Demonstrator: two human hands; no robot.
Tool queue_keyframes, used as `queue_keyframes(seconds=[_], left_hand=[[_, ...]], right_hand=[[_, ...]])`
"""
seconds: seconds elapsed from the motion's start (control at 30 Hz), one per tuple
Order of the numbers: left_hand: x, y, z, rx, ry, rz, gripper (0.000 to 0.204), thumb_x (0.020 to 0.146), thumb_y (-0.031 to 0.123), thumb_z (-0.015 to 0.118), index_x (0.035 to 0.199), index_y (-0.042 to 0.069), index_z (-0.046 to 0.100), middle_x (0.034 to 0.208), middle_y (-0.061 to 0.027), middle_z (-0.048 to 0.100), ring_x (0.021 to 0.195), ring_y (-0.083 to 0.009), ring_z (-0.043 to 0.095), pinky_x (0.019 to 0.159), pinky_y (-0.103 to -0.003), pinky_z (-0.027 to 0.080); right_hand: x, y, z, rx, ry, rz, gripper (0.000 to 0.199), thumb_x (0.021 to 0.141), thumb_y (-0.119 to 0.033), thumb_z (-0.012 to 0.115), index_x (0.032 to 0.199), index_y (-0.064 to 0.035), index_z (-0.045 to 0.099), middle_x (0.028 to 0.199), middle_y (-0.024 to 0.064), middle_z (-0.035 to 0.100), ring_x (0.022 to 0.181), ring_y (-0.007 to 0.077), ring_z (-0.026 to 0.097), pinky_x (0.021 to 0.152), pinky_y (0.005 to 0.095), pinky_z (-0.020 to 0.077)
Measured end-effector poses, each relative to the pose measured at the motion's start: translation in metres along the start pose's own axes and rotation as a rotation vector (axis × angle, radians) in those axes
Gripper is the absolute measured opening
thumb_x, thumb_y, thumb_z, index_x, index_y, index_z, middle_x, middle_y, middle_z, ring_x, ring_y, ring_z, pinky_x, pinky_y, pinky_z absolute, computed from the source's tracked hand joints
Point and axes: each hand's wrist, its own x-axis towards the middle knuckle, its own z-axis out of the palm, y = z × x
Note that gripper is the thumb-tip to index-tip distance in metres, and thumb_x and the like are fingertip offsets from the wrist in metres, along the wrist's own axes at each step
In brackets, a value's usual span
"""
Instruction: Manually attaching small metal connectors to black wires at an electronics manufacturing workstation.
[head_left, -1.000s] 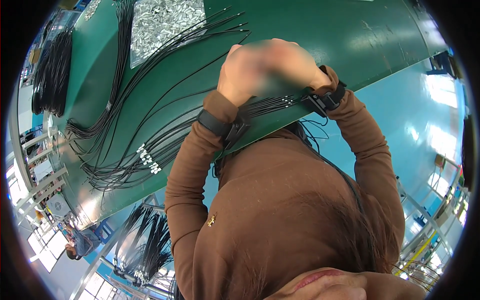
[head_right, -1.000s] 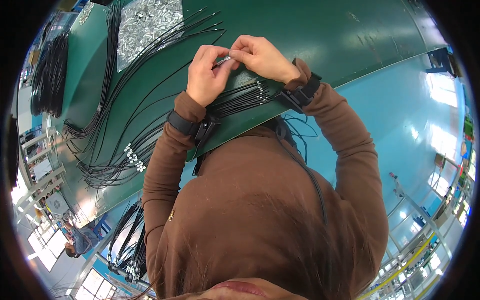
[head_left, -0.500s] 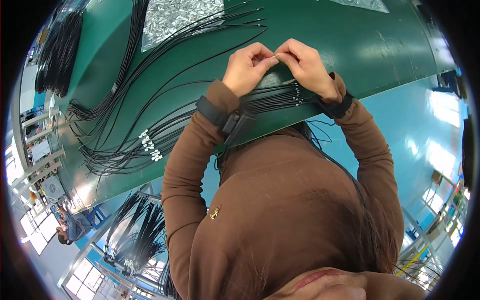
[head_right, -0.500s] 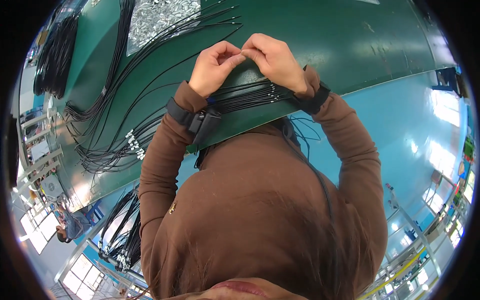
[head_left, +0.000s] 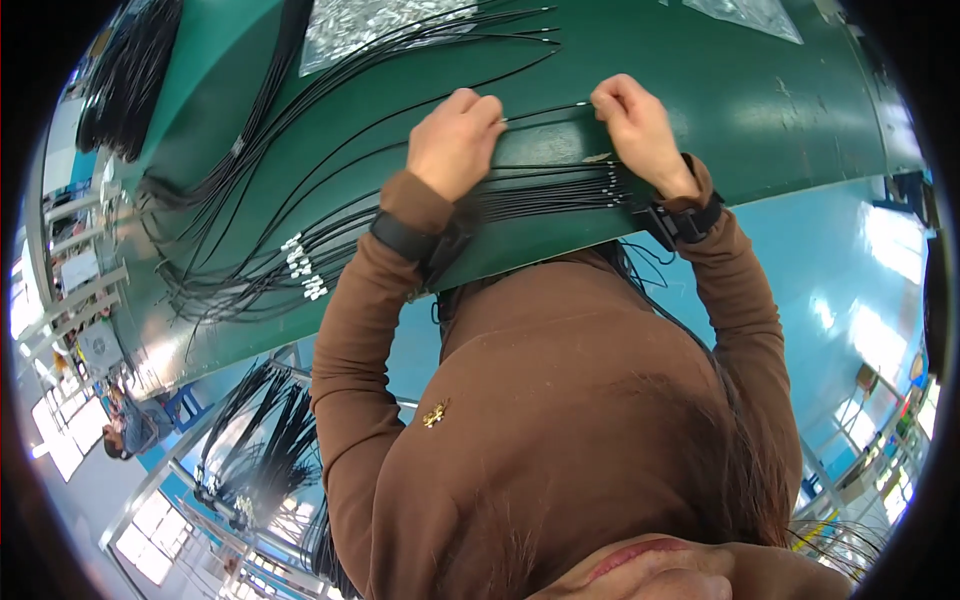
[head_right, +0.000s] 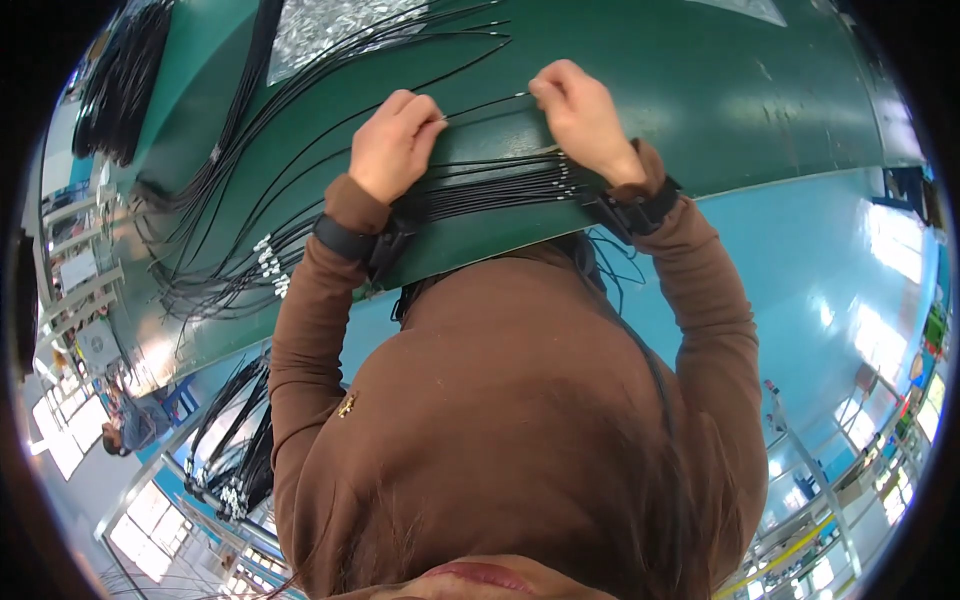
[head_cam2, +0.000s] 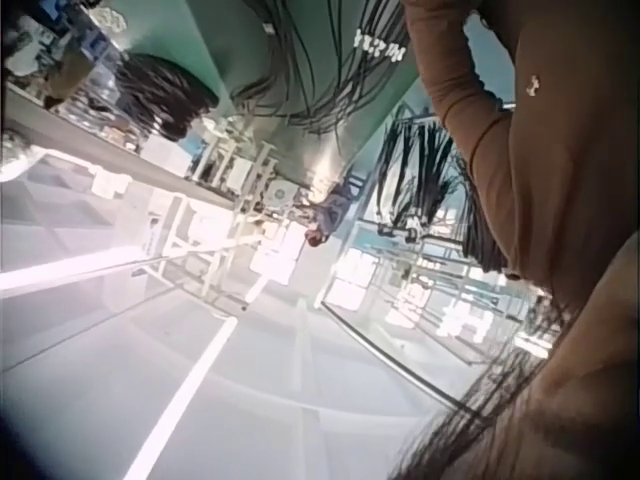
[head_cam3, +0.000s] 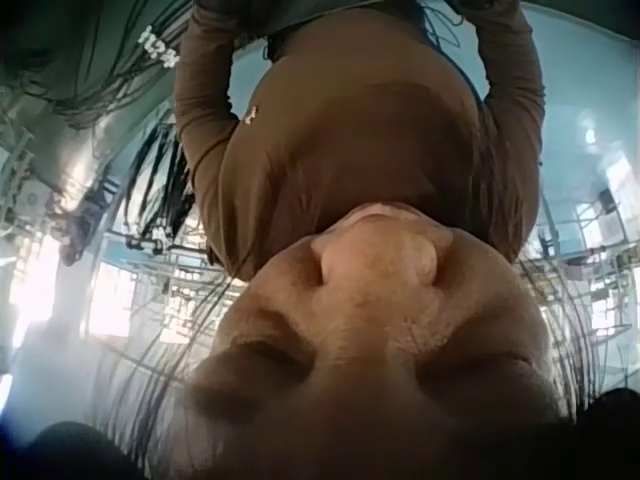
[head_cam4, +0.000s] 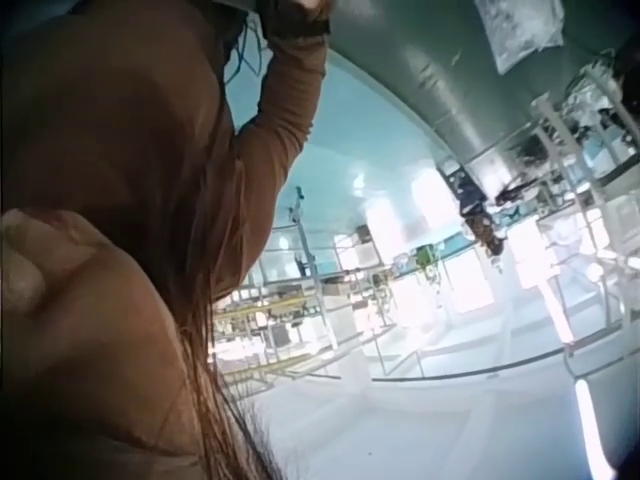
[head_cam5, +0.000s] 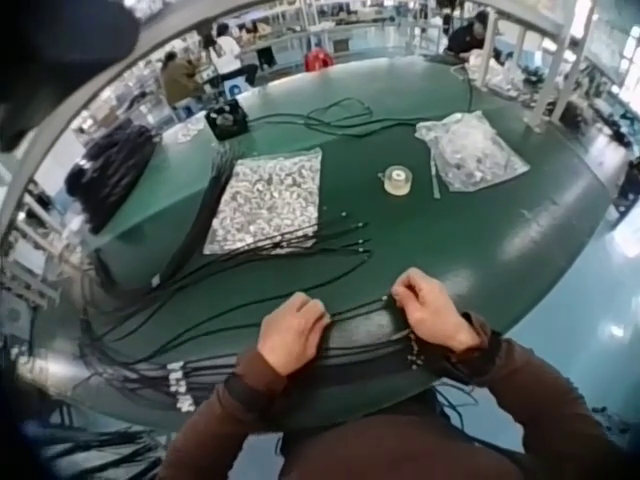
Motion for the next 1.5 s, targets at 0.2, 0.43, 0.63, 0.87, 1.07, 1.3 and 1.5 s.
queue_keyframes(seconds=[0.2,0.43,0.63,0.87,1.07,1.3,1.5], left_hand=[[-0.077,-0.080,-0.082,0.198,0.002,-0.174,0.006,0.076,0.011,0.066,0.078,0.010,0.060,0.079,-0.0072,0.055,0.072,-0.0288,0.057,0.060,-0.038,0.047],[-0.156,-0.120,-0.145,0.321,-0.091,-0.493,0.005,0.075,0.010,0.067,0.078,0.008,0.064,0.078,-0.0079,0.058,0.073,-0.0292,0.058,0.063,-0.037,0.047],[-0.152,-0.118,-0.145,0.291,-0.195,-0.415,0.008,0.079,0.011,0.065,0.085,0.007,0.065,0.084,-0.0107,0.060,0.076,-0.0316,0.059,0.065,-0.038,0.047],[-0.013,-0.048,-0.060,0.246,-0.146,-0.110,0.016,0.082,0.017,0.062,0.096,0.008,0.063,0.087,-0.0121,0.060,0.082,-0.0328,0.059,0.070,-0.040,0.048],[0.060,0.006,0.020,0.135,-0.103,0.071,0.015,0.082,0.016,0.062,0.094,0.007,0.062,0.089,-0.0120,0.057,0.081,-0.0318,0.058,0.069,-0.039,0.048],[0.078,-0.008,0.052,0.307,-0.123,-0.034,0.011,0.081,0.014,0.061,0.088,0.006,0.057,0.091,-0.0120,0.054,0.080,-0.0310,0.057,0.067,-0.040,0.049],[0.063,0.009,0.033,-0.053,-0.005,-0.062,0.009,0.082,0.012,0.060,0.083,0.006,0.054,0.082,-0.0115,0.054,0.072,-0.0301,0.056,0.061,-0.039,0.047]], right_hand=[[-0.007,0.018,-0.035,-0.200,0.001,0.012,0.013,0.092,-0.011,0.050,0.087,0.0001,0.053,0.070,0.0024,0.052,0.066,0.0110,0.046,0.061,0.0247,0.0407],[-0.016,0.021,-0.036,-0.292,-0.087,0.061,0.013,0.092,-0.010,0.050,0.086,0.0012,0.051,0.068,0.0061,0.050,0.062,0.0149,0.046,0.060,0.0250,0.0397],[-0.025,0.013,-0.047,-0.357,-0.163,0.007,0.014,0.092,-0.011,0.051,0.085,0.0005,0.051,0.068,0.0027,0.051,0.061,0.0133,0.045,0.057,0.0243,0.0382],[0.034,0.016,-0.055,1.752,-0.189,0.738,0.019,0.093,-0.017,0.050,0.094,0.0016,0.051,0.084,0.0070,0.047,0.067,0.0148,0.041,0.055,0.0270,0.0344],[0.043,-0.011,-0.013,1.926,0.290,0.630,0.019,0.091,-0.007,0.046,0.102,0.0074,0.049,0.102,0.0174,0.051,0.099,0.0279,0.050,0.083,0.0333,0.0445],[0.051,0.021,-0.006,1.854,0.198,0.638,0.014,0.090,-0.004,0.047,0.100,0.0066,0.049,0.098,0.0162,0.053,0.094,0.0269,0.053,0.081,0.0365,0.0477],[0.056,0.031,-0.016,1.715,0.298,0.549,0.012,0.088,-0.004,0.049,0.096,0.0053,0.049,0.093,0.0136,0.053,0.082,0.0232,0.054,0.071,0.0335,0.0473]])
